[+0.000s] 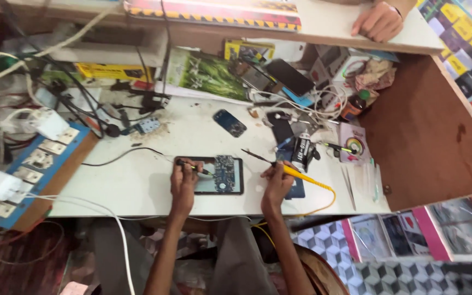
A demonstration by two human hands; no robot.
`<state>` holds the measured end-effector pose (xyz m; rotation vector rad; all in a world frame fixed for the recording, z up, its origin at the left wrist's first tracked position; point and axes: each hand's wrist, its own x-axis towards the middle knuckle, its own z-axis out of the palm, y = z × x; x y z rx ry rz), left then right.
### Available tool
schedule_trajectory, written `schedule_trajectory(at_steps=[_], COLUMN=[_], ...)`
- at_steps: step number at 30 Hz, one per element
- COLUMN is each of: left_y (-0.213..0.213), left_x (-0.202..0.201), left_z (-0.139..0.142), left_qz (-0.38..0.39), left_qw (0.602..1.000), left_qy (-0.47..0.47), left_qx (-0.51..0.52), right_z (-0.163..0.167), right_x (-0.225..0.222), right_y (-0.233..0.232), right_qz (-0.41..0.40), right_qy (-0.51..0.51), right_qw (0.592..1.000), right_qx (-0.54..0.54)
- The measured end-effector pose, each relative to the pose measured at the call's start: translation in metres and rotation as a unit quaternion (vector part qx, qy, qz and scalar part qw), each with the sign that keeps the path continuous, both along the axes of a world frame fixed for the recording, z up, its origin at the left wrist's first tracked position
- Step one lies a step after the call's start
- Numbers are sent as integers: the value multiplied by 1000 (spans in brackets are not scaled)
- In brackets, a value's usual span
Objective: The person uses a hot air gun and a small tool to work on the internal circuit board of a disassembled tablet. They repeatedly apply heat and manipulate components on the board while seated at a cluttered workbench.
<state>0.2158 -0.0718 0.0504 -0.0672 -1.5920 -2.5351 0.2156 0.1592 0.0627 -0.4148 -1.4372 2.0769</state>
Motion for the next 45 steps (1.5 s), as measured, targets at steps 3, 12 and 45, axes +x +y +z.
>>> schedule_trajectory(at_steps=[3,12,45], left_y=[-2,-7,-6], left_x=[8,17,23], left_z=[4,7,12], left_qz=[1,1,3], left_qw=[1000,1000,999], left_qy=[17,7,48], left_qx=[1,-6,-25], right_z=[4,11,13], right_x=[7,19,23], right_y=[-2,-7,-10], right_qz=[-11,31,79], right_qy=[21,19,14], right_qw=[998,999,994], right_qx=[-50,-19,79])
